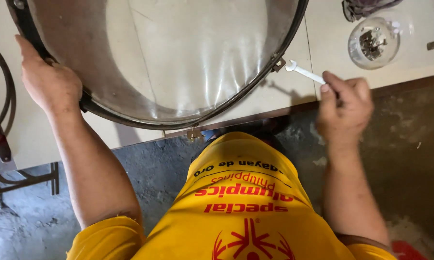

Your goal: A person uses a small wrench to adjust the tension rods on a drum rim to tune or secure the drum head.

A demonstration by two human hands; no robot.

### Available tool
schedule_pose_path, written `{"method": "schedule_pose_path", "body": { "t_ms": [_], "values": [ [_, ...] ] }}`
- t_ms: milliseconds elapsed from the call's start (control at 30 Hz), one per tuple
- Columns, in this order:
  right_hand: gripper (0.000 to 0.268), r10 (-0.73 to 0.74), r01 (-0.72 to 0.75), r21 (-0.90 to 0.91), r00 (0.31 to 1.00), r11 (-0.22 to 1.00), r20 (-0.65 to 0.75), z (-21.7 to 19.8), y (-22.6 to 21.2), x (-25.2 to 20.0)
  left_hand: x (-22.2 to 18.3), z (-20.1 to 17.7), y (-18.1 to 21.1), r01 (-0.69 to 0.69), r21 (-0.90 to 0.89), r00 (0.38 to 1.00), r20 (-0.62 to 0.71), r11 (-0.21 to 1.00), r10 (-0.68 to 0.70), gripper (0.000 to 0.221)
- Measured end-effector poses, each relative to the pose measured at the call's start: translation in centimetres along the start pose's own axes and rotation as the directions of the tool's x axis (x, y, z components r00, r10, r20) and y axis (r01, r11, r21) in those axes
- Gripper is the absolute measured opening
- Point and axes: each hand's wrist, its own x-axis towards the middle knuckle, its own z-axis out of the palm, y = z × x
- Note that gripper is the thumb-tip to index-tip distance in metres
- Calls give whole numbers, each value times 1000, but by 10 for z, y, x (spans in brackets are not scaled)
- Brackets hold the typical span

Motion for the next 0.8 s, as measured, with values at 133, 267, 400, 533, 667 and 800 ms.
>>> {"method": "schedule_pose_path", "body": {
  "t_ms": [133,267,400,533,667,800],
  "values": [
    [23,161,-155,59,977,986,-136,20,-32,-17,1,0,-1,58,-14,998,38,998,-58,73],
    [22,150,-147,32,968,989,-200,31,-49,-19,2,-2,-2,88,49,992,91,995,-92,75],
    [28,123,-119,29,960,992,-251,45,-49,-31,2,-1,-5,66,1,992,104,998,-66,74],
    [43,6,-32,-69,939,997,-344,56,-60,-36,2,0,-4,57,27,992,111,998,-60,74],
    [55,3,-47,-117,937,992,-348,66,-65,-47,1,-6,1,76,18,987,143,997,-78,75],
    [51,-14,-42,-156,941,987,-338,68,-62,-48,1,-7,3,75,11,986,151,997,-75,77]
  ]
}}
